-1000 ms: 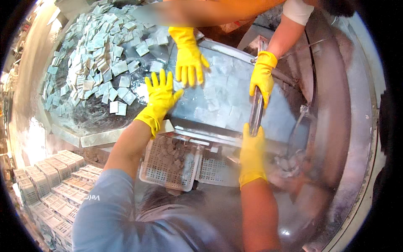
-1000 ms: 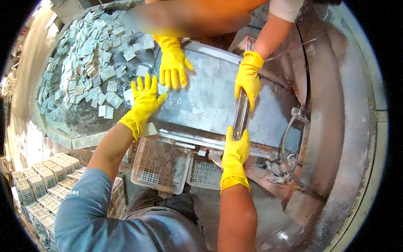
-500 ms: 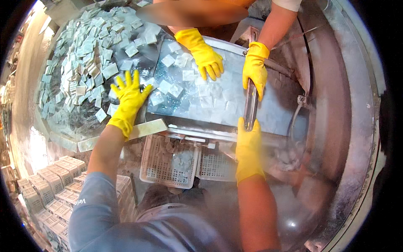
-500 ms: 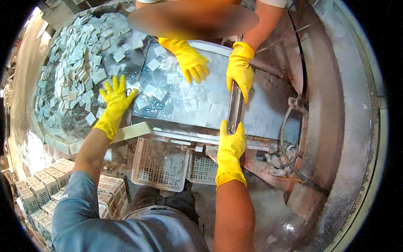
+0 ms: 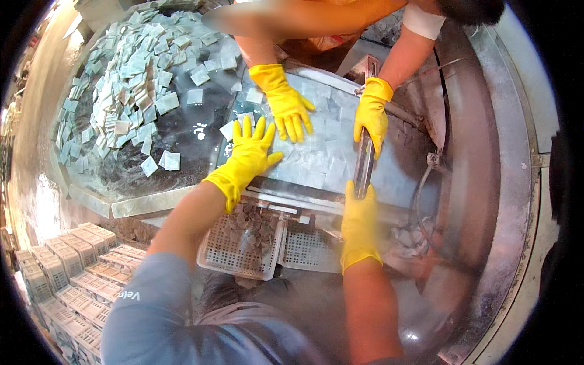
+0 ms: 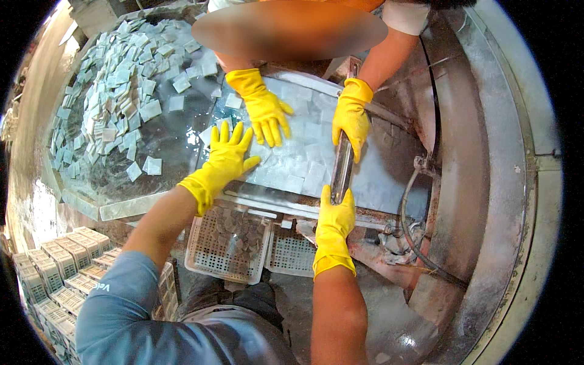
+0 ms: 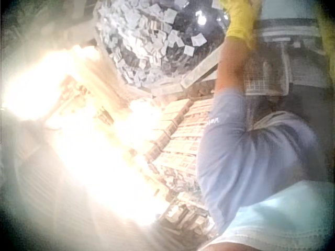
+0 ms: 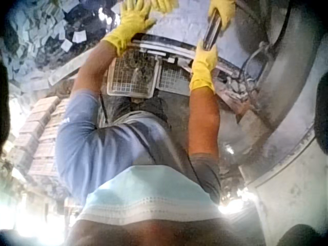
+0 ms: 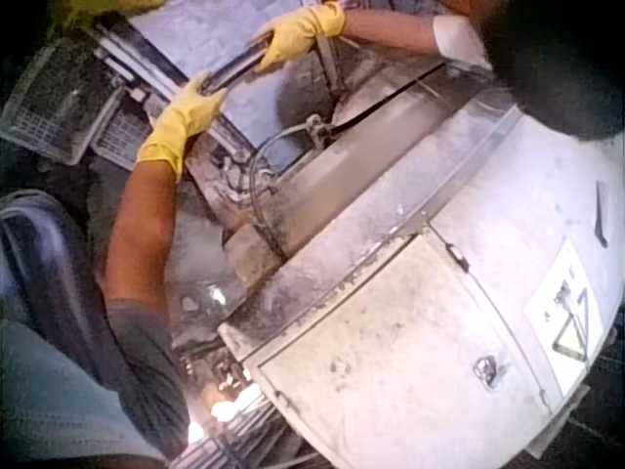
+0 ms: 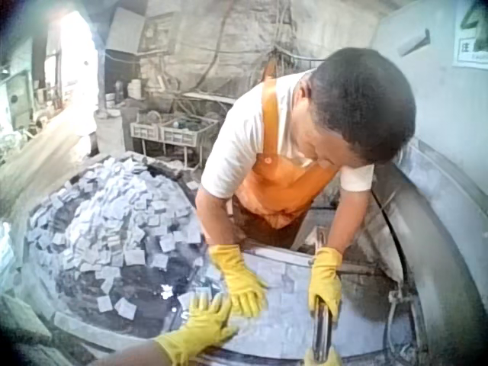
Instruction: The person moves small square ceramic tiles from a conveyor belt into a white plastic basket, then arranges them on a flat surface and uses a caliper to measure a tile. The person wears yellow gloves and works in a factory setting with stacked crates and machinery.
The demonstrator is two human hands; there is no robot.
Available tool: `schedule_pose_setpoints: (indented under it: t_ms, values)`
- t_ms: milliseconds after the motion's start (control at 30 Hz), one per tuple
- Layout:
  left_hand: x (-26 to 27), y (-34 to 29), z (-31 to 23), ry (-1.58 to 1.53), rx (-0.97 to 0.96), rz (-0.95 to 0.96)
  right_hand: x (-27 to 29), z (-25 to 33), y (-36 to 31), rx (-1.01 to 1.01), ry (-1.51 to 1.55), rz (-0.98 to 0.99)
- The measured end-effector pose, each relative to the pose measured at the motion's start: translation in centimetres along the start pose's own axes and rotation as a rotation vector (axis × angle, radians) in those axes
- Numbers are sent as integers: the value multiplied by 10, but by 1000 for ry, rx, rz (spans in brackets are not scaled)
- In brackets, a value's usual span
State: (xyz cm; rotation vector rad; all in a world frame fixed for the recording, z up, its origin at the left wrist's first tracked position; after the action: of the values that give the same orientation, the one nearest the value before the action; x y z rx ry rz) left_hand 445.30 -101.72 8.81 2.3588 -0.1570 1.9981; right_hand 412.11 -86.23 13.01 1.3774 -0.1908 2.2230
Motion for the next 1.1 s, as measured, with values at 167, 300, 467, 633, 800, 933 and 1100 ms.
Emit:
schedule_pose_setpoints:
  t_ms: [167,300,467,633,800,933,1100]
  values:
    - [24,35,43,41,14,-136,2,-2,-2,20,-18,-31]
    - [11,61,58,74,139,-132,3,12,-7,-16,13,41]
    - [18,54,37,38,87,-191,-1,6,2,10,10,41]
    - [3,-6,-15,-73,-159,-51,0,5,-2,-13,70,23]
    - [28,27,28,-57,-190,-81,4,7,0,-14,47,28]
    - [20,62,68,118,-2,-115,-3,4,-5,-11,71,40]
    - [-12,25,-5,61,17,0,0,8,-2,-11,-2,48]
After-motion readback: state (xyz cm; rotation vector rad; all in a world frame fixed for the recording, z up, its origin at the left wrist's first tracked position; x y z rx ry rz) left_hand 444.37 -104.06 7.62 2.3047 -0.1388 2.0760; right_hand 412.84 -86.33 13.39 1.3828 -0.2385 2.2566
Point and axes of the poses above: each hand's wrist, its own y-axis towards the middle knuckle, its own x-axis out of the back of the hand, z = x × y, the point moved 10 cm from there along y, towards the middle knuckle, and after that the axes turned 15 degrees about x, right-handed, at the moved point
